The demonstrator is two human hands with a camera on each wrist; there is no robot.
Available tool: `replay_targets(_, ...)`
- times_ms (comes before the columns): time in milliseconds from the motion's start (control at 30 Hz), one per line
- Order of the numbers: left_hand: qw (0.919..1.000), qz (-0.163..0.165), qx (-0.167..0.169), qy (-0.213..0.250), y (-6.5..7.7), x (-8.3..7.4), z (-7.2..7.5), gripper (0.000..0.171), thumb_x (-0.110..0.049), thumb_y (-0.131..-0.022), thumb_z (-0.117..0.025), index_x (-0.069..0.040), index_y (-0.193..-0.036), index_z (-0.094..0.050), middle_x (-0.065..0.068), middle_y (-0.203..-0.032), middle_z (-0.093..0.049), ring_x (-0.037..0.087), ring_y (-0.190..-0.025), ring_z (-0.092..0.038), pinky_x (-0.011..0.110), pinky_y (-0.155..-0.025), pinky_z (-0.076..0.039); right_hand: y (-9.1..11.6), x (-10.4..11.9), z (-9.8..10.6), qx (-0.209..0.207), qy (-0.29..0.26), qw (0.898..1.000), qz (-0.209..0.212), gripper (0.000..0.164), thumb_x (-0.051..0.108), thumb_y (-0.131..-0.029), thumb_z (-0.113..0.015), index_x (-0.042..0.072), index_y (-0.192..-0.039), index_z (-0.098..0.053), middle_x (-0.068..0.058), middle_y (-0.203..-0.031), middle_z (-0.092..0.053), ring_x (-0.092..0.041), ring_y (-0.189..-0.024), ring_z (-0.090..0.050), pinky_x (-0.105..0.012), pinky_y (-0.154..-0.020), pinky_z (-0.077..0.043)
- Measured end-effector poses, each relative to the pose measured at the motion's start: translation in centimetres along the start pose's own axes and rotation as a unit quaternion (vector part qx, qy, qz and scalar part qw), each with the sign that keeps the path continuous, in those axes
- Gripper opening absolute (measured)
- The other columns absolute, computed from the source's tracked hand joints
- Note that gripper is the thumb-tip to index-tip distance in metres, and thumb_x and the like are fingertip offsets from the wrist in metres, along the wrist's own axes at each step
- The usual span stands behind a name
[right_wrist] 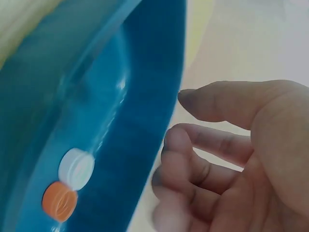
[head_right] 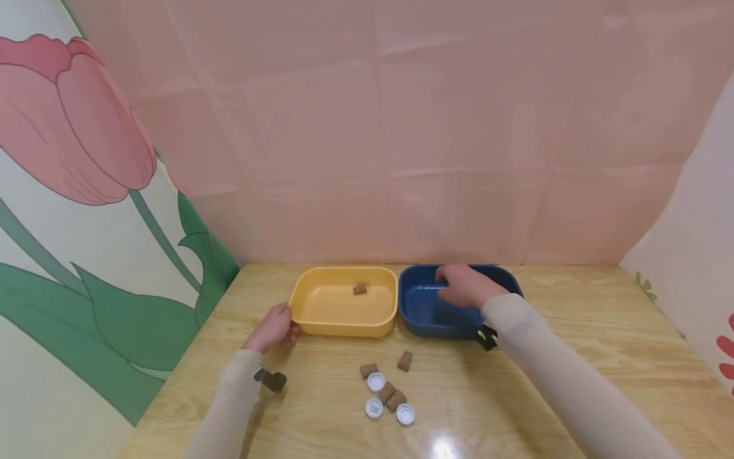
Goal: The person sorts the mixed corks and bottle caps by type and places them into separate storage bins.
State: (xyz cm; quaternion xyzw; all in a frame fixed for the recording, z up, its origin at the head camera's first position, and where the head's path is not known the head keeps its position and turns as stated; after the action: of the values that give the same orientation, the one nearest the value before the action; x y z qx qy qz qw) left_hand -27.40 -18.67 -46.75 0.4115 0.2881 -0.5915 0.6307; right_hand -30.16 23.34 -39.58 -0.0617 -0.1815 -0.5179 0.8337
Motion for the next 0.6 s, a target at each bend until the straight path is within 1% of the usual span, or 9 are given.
replay_targets(67,1.0,0.0,0.0,-0.001,0.0,0.0,0.0,0.037,-0.018,-0.108,-0.024,0.002,-0.111,-0.054,0.008,-0.077,-0.055,0.02,-0.059,-0.055,0.032,-0.054,-0.05,0.5,0.7,-0.1,0.0,-0.006,1.0,0.0,0.037,0.017,-0.096,-0.064,-0.003,-0.126,-0.061,-0.013,-0.097,-0.068,-0.025,-0.083,-0.064,-0.043,-0.076,-0.052)
replay_targets(100,1.0,0.0,0.0,0.0,0.0,0.0,0.0,0.037,-0.018,-0.108,-0.024,0.002,-0.111,-0.054,0.008,-0.077,-0.055,0.02,-0.059,-0.055,0.032,-0.054,-0.05,0.8,1.0,-0.2,0.001,-0.012,1.0,-0.002,0.036,0.018,-0.096,-0.064,-0.002,-0.127,-0.061,-0.008,-0.088,-0.067,-0.02,-0.073,-0.061,-0.039,-0.071,-0.05)
replay_targets(167,1.0,0.0,0.0,-0.001,0.1,0.0,0.0,0.036,-0.018,-0.108,-0.024,0.002,-0.111,-0.054,0.008,-0.077,-0.055,0.02,-0.06,-0.055,0.032,-0.054,-0.05,1.3,1.6,-0.3,0.001,-0.024,1.0,0.002,0.036,0.017,-0.096,-0.064,0.0,-0.127,-0.061,-0.001,-0.069,-0.059,-0.013,-0.057,-0.05,-0.033,-0.06,-0.045)
replay_targets(200,1.0,-0.002,0.0,-0.002,0.1,0.1,0.1,0.036,-0.018,-0.108,-0.024,0.002,-0.111,-0.053,0.009,-0.077,-0.055,0.021,-0.06,-0.055,0.033,-0.055,-0.05,1.6,1.9,-0.4,-0.001,-0.029,1.0,0.006,0.036,0.017,-0.096,-0.064,0.0,-0.127,-0.06,0.001,-0.062,-0.054,-0.012,-0.052,-0.046,-0.031,-0.056,-0.041)
replay_targets(233,1.0,-0.002,-0.001,-0.003,0.1,0.1,0.1,0.036,-0.018,-0.108,-0.023,0.003,-0.111,-0.053,0.009,-0.077,-0.055,0.021,-0.06,-0.055,0.033,-0.055,-0.051,2.0,2.2,-0.5,-0.004,-0.034,0.999,0.011,0.036,0.016,-0.096,-0.064,0.0,-0.127,-0.061,0.002,-0.059,-0.051,-0.011,-0.05,-0.044,-0.03,-0.053,-0.04)
replay_targets(300,1.0,-0.003,-0.001,-0.004,0.1,0.1,0.1,0.036,-0.017,-0.108,-0.023,0.003,-0.112,-0.053,0.009,-0.078,-0.055,0.022,-0.061,-0.056,0.034,-0.056,-0.051,2.6,2.7,-0.7,-0.011,-0.043,0.999,0.021,0.035,0.015,-0.095,-0.065,0.001,-0.126,-0.061,0.004,-0.056,-0.049,-0.01,-0.047,-0.043,-0.028,-0.049,-0.038)
replay_targets(367,1.0,-0.002,-0.001,-0.006,0.1,0.1,0.1,0.036,-0.017,-0.108,-0.024,0.003,-0.112,-0.053,0.01,-0.078,-0.055,0.022,-0.062,-0.056,0.034,-0.056,-0.051,3.2,3.2,-1.0,-0.015,-0.047,0.998,0.033,0.034,0.014,-0.095,-0.066,0.001,-0.126,-0.062,0.004,-0.056,-0.049,-0.009,-0.047,-0.043,-0.027,-0.048,-0.038)
replay_targets(600,1.0,0.002,0.002,-0.009,0.1,-0.1,0.1,0.036,-0.019,-0.108,-0.024,0.002,-0.112,-0.053,0.01,-0.079,-0.056,0.022,-0.061,-0.056,0.032,-0.055,-0.051,4.7,4.3,-2.9,-0.021,-0.048,0.997,0.059,0.03,0.014,-0.093,-0.07,0.005,-0.121,-0.065,0.006,-0.064,-0.051,-0.007,-0.052,-0.047,-0.025,-0.053,-0.041)
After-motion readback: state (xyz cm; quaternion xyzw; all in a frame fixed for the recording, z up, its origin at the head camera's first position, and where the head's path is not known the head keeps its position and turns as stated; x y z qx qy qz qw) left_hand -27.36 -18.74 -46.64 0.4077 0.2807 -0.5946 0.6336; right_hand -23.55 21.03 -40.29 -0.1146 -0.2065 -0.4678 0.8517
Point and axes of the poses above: each hand's wrist, its own y-axis away from the middle knuckle, its own z-axis out of the back of the hand, x = y × z, the point moved 1 cm from there along -y, towards the middle knuckle
